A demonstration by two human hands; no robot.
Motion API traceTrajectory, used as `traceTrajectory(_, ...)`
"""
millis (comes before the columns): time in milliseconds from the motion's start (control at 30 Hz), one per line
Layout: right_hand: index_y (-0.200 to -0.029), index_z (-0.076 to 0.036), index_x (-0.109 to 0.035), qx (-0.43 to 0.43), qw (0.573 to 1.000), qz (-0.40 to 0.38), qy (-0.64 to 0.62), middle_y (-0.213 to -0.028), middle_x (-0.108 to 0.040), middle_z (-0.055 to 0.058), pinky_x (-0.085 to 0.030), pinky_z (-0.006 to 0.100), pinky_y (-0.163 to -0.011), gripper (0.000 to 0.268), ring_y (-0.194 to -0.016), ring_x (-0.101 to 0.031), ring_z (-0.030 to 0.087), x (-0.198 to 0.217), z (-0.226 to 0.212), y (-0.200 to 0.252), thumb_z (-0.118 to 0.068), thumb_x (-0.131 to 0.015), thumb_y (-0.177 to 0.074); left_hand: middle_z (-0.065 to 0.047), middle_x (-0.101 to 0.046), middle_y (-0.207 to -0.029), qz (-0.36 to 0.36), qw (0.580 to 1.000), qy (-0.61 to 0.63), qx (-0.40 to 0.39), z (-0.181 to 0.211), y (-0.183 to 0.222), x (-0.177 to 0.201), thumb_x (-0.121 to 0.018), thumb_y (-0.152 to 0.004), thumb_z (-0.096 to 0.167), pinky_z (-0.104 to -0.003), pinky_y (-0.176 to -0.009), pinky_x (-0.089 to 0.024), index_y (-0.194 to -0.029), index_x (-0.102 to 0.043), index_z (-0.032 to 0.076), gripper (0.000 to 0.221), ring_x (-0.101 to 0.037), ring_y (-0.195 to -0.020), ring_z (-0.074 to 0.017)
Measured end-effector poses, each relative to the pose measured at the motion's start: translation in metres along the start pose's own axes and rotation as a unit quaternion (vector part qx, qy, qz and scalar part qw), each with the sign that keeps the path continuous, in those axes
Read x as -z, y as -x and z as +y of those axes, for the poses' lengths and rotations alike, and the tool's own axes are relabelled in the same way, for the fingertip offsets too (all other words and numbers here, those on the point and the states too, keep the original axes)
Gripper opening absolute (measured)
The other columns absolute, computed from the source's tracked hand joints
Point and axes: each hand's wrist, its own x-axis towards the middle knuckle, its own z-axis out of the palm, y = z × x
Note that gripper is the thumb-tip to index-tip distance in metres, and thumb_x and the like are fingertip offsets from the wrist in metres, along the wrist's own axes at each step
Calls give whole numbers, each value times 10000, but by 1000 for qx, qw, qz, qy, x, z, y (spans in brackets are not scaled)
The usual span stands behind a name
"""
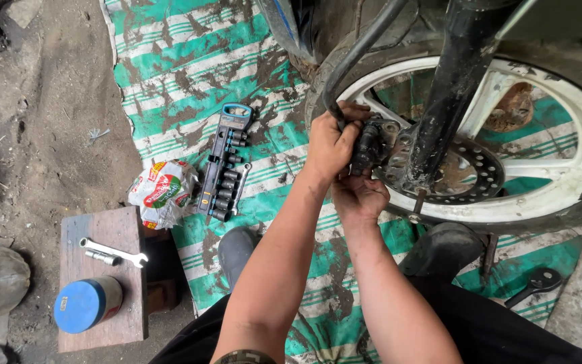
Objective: Repairing the front brake caliper of a motorcycle using hand tools
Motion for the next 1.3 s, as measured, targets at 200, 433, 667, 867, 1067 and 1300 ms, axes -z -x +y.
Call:
traceTrajectory(200,-1028,-164,-779,-22,1000,4,18,-1128,-723,3,-450,514,-1094,476,-1161,-586,289,1,10,14,-125,-554,-610,-117,-787,-1000,-31,996,-84,-16,-7,19,11,-722,-901,169,-507,-804,-626,-973,-836,135,139,-769,-931,-452)
traceTrajectory(433,-1065,-164,-778,-29,999,-11,34,-1208,-723,6,-447,482,-1106,467,-1202,-583,270,6,11,15,-144,-573,-646,-101,-753,-952,-79,979,-173,71,-1,12,10,-699,-862,207,-559,-769,-595,-892,-813,112,152,-745,-892,-492)
traceTrajectory(667,-982,-220,-824,-19,997,-25,70,-1162,-769,3,-468,494,-1131,379,-1219,-626,296,-4,4,19,-96,-583,-718,-80,-758,-924,-82,980,-136,121,-9,-2,12,-707,-822,225,-536,-775,-587,-875,-818,110,169,-769,-916,-444)
traceTrajectory(867,-974,-303,-868,-22,993,-54,103,-1195,-800,-20,-480,476,-1148,374,-1200,-646,262,-14,8,21,-144,-609,-756,-108,-747,-1003,-101,980,-140,101,-10,2,16,-728,-857,263,-539,-823,-605,-945,-819,132,182,-755,-1015,-466)
traceTrajectory(1067,-923,-315,-842,-34,987,-82,132,-1217,-812,-31,-485,431,-982,306,-1206,-671,302,-18,9,23,-177,-621,-763,-98,-771,-1022,-97,973,-156,143,-14,-1,12,-747,-877,305,-561,-855,-604,-973,-837,146,205,-761,-1035,-460)
traceTrajectory(1300,-1079,-264,-868,-55,990,-105,77,-1294,-811,37,-465,500,-1131,362,-1267,-677,315,-15,16,14,-215,-640,-802,-119,-793,-799,-85,931,-225,275,33,-5,12,-716,-941,517,-544,-833,-608,-927,-853,182,362,-791,-974,-463)
